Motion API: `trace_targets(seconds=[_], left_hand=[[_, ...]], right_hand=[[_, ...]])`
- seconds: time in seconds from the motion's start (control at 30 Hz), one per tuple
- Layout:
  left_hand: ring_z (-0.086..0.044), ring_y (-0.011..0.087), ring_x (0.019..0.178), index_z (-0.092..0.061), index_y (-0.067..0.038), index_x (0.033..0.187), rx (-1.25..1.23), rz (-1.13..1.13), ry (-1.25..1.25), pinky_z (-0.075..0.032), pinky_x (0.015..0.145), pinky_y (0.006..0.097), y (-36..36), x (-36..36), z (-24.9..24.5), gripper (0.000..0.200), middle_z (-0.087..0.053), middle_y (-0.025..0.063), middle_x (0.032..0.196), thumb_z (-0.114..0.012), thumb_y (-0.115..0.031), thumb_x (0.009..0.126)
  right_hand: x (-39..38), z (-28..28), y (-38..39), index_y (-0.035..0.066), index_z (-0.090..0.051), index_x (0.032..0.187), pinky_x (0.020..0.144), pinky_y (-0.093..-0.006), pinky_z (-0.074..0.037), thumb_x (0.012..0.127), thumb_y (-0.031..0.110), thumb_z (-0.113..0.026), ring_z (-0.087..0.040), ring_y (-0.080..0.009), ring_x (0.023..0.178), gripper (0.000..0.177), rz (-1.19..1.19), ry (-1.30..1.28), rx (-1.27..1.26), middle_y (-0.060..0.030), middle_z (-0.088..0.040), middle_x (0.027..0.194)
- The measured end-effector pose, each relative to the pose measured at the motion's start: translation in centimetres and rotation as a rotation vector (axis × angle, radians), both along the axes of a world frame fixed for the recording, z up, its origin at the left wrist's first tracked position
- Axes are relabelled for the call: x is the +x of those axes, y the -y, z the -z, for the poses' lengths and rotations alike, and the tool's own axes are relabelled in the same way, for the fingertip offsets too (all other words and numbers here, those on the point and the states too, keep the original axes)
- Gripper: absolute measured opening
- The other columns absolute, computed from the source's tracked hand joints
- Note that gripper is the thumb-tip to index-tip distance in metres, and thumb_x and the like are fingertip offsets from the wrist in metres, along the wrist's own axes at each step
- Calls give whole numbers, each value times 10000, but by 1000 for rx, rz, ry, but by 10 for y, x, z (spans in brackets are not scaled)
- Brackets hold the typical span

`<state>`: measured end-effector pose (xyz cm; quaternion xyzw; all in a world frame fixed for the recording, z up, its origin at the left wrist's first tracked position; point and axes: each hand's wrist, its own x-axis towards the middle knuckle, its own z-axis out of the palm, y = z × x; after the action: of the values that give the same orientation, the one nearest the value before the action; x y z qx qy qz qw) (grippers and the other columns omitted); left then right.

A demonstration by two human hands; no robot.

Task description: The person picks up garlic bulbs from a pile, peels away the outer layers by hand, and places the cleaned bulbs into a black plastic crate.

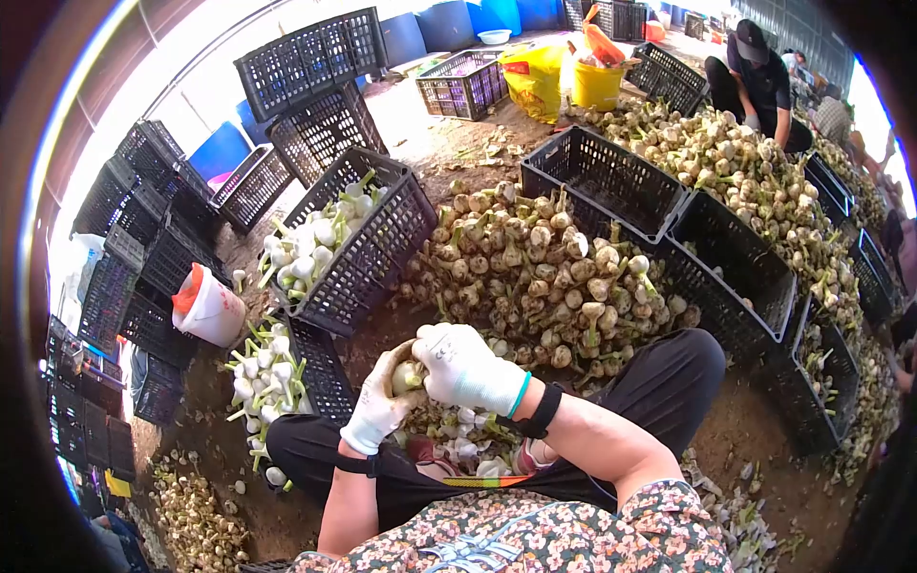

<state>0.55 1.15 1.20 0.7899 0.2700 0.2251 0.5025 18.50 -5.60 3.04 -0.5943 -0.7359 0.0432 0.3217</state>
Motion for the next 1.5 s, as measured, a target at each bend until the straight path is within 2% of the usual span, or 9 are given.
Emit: trace_targets(seconds=[0.27, 0.57, 0.73, 0.97, 1.1, 1.27, 1.37, 1.43, 1.5], left_hand=[[-562, 175, 1169, -556, 6, 1292, -567, -431, 632, -477, 1004, 313, 3, 16, 45, 445, -600, 115, 1273, -713, -21, 876], [-478, 318, 1319, -547, -26, 1324, -1045, -204, 1056, -383, 1116, 456, -34, 13, 48, 435, -541, 166, 1387, -568, -286, 975], [-512, 429, 1254, -557, -150, 1333, -1178, -71, 1208, -445, 1037, 567, -56, 26, 59, 436, -550, 188, 1361, -493, -416, 993], [-585, 414, 1122, -501, 88, 1248, -1050, -589, 1714, -557, 952, 458, -127, -51, 57, 504, -576, 272, 1224, -649, -272, 928], [-609, 370, 1123, -533, 99, 1199, -714, -647, 1573, -544, 989, 439, -127, -69, 28, 494, -612, 262, 1172, -649, -294, 924], [-646, 279, 947, -645, -35, 946, -1238, -695, 1301, -559, 836, 432, -90, -21, 67, 242, -666, 117, 989, -615, -275, 959], [-642, 251, 952, -627, -96, 1079, -1162, -822, 942, -547, 840, 425, -73, -1, 111, 197, -646, 71, 1044, -584, -265, 988], [-630, 199, 977, -393, -111, 1437, -1019, -774, 689, -535, 839, 397, -64, 12, 126, 546, -573, 53, 1216, -615, -307, 978], [-621, 201, 1003, -392, -125, 1445, -1138, -696, 700, -531, 845, 394, -61, 27, 123, 558, -563, 63, 1248, -629, -296, 970]], right_hand=[[-7, 15, -7, 9, -655, 901, 717, -361, -504, 754, 45, -659, -635, -305, 806, 152, 112, -770, -286, -163, -640, 870], [35, 113, -42, 37, -641, 871, 785, -446, -498, 735, 162, -622, -612, -384, 900, 186, 544, -497, -176, -176, -630, 913], [29, 166, -28, 4, -708, 962, 813, -435, -527, 661, 137, -610, -659, -408, 925, 343, 31, -97, -1035, -245, -688, 966], [82, 219, -113, 69, -609, 1177, 886, -442, -502, 807, 95, -553, -602, -390, 1021, 375, 675, -215, -403, -215, -581, 1132], [85, 230, -178, 105, -543, 1322, 931, -441, -495, 845, 188, -588, -595, -390, 1107, 486, 637, -117, -728, -246, -612, 1170], [71, 258, -192, 54, -643, 1228, 895, -437, -520, 779, 149, -599, -666, -359, 1012, 461, 911, -596, -391, -211, -691, 1097], [79, 311, -187, 16, -649, 1193, 827, -333, -536, 862, -1, -591, -675, -219, 925, 336, 590, -1486, -200, -128, -707, 1071], [73, 246, -143, 9, -647, 1188, 832, -309, -528, 872, -21, -598, -662, -181, 932, 321, 448, -1752, -237, -101, -701, 1075], [19, 139, -116, 13, -641, 1188, 903, -303, -500, 869, 29, -678, -644, -161, 992, 322, 270, -1564, -372, -83, -691, 1093]])
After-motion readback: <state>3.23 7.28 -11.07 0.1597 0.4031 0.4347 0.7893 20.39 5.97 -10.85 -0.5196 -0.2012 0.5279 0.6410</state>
